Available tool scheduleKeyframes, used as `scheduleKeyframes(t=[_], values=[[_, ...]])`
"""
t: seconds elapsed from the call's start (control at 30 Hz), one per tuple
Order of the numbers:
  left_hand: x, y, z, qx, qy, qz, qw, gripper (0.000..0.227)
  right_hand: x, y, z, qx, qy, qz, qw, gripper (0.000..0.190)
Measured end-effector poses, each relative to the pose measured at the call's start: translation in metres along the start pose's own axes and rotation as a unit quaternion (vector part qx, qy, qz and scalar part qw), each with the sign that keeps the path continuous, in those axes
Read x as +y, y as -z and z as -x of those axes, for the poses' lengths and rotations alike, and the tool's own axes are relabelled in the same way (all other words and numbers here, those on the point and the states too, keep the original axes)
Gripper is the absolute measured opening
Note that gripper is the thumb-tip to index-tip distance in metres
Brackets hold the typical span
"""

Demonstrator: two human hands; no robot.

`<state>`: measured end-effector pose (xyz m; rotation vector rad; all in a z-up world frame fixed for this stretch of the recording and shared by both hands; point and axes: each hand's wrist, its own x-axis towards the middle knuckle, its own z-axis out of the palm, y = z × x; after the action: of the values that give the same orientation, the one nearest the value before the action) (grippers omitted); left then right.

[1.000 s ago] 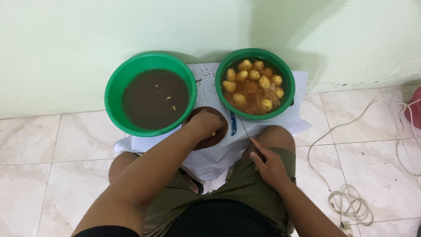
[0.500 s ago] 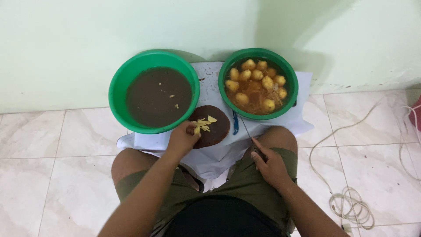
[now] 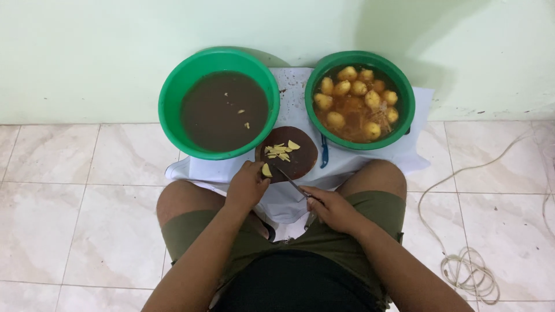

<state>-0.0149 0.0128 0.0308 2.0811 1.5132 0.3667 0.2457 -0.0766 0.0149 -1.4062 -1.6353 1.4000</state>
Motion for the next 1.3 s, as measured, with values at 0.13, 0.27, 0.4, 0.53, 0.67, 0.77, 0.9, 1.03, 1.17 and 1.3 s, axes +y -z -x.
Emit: scheduleKeyframes(t=[0.13, 0.27, 0.4, 0.53, 0.67, 0.77, 0.9, 1.03, 1.17, 1.3], values=[[-0.011, -0.002, -0.005, 0.002, -0.02, 0.012, 1.0, 0.045, -0.014, 0.007, 0.004, 0.009, -0.021, -0.003, 1.0, 0.044], [-0.005, 0.003, -0.007, -0.014, -0.01, 0.016, 1.0, 0.04, -0.033, 0.007, 0.006, 0.034, -0.02, -0.002, 0.999, 0.046], [-0.004, -0.004, -0.006, -0.005, 0.022, 0.021, 1.0, 0.037, -0.026, -0.015, 0.009, 0.045, -0.027, -0.016, 0.998, 0.053], [0.003, -0.006, -0.002, 0.01, 0.023, 0.055, 0.998, 0.034, -0.044, -0.031, 0.013, 0.04, -0.033, -0.033, 0.998, 0.056], [0.002, -0.012, 0.0, 0.042, 0.019, 0.046, 0.998, 0.039, -0.046, -0.038, 0.015, 0.05, 0.032, -0.003, 0.998, 0.054], [0.006, -0.014, 0.004, 0.061, 0.018, 0.053, 0.997, 0.041, -0.045, -0.042, 0.017, 0.048, 0.054, 0.008, 0.997, 0.054], [0.015, -0.007, 0.012, 0.084, 0.013, 0.064, 0.994, 0.041, -0.028, -0.05, 0.015, 0.056, 0.064, 0.008, 0.996, 0.055], [0.012, -0.006, 0.012, 0.069, -0.011, 0.038, 0.997, 0.033, -0.028, -0.052, 0.014, 0.062, 0.057, 0.026, 0.996, 0.056], [0.001, -0.014, 0.012, 0.085, -0.054, -0.027, 0.995, 0.022, -0.025, -0.054, 0.013, 0.055, 0.058, 0.028, 0.996, 0.056], [0.001, -0.015, 0.013, 0.096, -0.066, -0.024, 0.993, 0.016, -0.03, -0.054, 0.012, 0.059, 0.041, 0.03, 0.997, 0.055]])
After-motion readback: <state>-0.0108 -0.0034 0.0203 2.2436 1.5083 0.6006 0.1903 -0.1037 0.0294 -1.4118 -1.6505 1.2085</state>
